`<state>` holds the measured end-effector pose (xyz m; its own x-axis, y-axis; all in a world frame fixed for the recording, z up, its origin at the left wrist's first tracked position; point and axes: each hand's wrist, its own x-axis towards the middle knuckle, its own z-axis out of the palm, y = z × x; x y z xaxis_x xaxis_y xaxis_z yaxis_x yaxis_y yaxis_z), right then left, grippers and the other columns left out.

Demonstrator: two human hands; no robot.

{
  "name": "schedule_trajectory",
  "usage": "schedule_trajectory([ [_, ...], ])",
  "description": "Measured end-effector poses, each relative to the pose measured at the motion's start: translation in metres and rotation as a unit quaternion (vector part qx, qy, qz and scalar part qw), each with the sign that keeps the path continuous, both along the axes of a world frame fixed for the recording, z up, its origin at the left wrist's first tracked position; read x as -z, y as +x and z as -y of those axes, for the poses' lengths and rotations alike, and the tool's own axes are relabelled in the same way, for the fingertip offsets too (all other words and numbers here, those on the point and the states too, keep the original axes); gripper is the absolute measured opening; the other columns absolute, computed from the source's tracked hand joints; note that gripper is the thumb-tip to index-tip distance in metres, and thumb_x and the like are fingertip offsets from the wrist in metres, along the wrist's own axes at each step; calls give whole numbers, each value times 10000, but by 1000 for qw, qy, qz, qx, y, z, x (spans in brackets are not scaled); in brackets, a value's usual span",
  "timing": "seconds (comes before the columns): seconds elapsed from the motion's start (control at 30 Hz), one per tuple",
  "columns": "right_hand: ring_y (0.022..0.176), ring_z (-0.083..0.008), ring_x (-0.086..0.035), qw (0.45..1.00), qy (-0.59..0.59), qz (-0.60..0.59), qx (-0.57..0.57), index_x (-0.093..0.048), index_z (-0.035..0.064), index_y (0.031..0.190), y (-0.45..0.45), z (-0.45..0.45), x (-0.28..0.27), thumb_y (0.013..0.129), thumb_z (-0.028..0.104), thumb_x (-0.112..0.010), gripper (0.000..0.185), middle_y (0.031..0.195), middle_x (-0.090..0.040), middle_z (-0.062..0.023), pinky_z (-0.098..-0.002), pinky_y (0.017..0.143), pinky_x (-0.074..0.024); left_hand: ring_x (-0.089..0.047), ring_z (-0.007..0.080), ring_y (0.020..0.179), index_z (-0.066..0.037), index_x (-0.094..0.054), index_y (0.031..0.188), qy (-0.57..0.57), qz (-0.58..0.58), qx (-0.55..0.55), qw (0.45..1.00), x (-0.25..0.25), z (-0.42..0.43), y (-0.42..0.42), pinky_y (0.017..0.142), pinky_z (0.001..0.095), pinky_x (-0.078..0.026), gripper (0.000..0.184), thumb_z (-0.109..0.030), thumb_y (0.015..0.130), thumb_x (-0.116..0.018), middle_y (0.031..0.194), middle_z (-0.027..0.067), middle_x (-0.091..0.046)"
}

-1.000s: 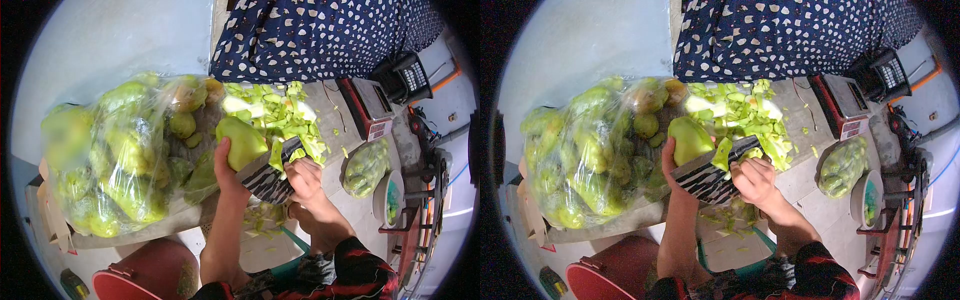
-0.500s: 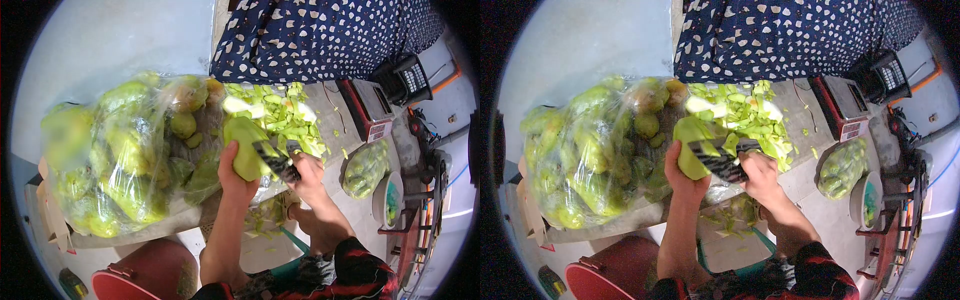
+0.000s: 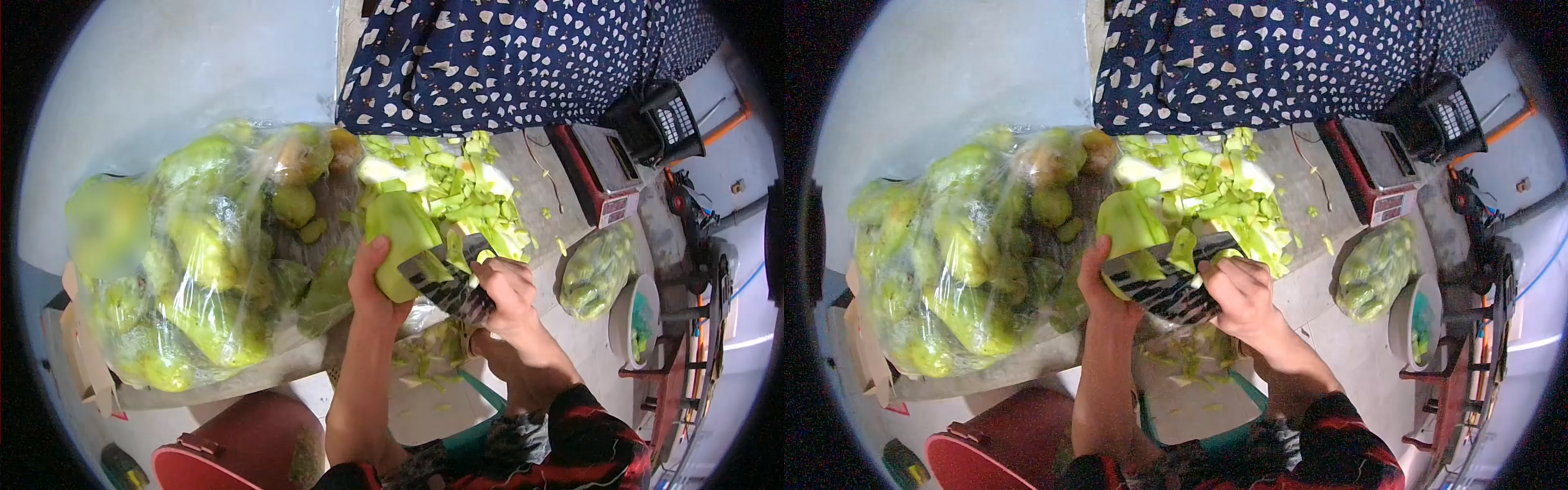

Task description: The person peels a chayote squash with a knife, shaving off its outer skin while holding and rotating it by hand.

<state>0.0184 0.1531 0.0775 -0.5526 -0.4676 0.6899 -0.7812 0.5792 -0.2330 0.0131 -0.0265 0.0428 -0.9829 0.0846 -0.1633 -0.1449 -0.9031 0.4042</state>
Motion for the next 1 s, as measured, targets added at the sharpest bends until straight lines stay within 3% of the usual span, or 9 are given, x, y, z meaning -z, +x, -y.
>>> schedule_trajectory([
  [0.17,478,-268,-533,994,1,50,98,-597,11,837,-15,-12,22,624,-35,-652,225,592,-515,-87,-352,468,-427,-658,289,948,-26,-552,1241,6,-42,35,998,3,0,2,844,434,-549,540,-361,821,-602,1101,136,-651],
  [0.23,501,-272,-539,999,7,25,38,-585,-3,876,-4,-8,3,617,133,-760,341,614,-491,-96,-368,474,-429,-662,294,937,-22,-560,1225,-1,-31,19,999,3,0,1,835,439,-553,529,-354,816,-603,1086,143,-654],
  [0.3,502,-276,-530,1000,-10,25,4,-577,-9,857,5,0,-9,615,128,-755,330,613,-479,-94,-373,474,-425,-602,256,1065,10,-447,1320,30,7,43,999,1,1,2,921,383,-497,585,-280,834,-595,1178,150,-585],
  [0.43,500,-313,-553,988,4,101,116,-518,32,807,-18,-11,25,707,9,-660,175,599,-528,-120,-369,480,-443,-600,273,1077,10,-439,1327,17,-41,84,996,12,4,0,924,387,-497,587,-275,834,-582,1182,155,-585],
  [0.5,509,-317,-569,987,6,95,128,-508,36,791,-18,-11,30,727,15,-654,162,603,-536,-130,-371,479,-446,-607,279,1068,8,-442,1324,28,-56,88,994,11,6,-3,902,399,-512,588,-286,834,-579,1176,159,-588],
  [0.57,511,-320,-573,986,10,103,133,-508,33,793,-17,-10,28,735,15,-652,156,601,-540,-133,-374,483,-450,-655,358,895,-19,-459,1326,-8,-23,71,997,14,4,-2,782,478,-553,710,-461,784,-584,1107,205,-616],
  [0.8,576,-366,-605,947,1,231,224,-517,33,830,-20,-10,28,777,71,-652,150,665,-601,-163,-436,524,-477,-639,350,935,-27,-468,1324,6,-70,95,993,11,9,-4,792,473,-533,677,-481,827,-535,1128,214,-611],
  [0.93,585,-364,-615,948,-51,240,201,-516,35,821,-16,-2,25,789,84,-651,147,653,-597,-171,-423,528,-481,-622,324,987,-47,-490,1302,91,3,44,995,2,6,-12,841,466,-514,586,-473,902,-467,1148,218,-609],
  [1.0,485,-282,-540,973,-53,155,163,-536,19,783,-14,-2,31,720,-6,-672,153,578,-518,-122,-363,491,-438,-618,314,999,-53,-499,1292,97,11,10,995,3,5,-14,860,469,-506,562,-472,920,-450,1154,218,-609],
])
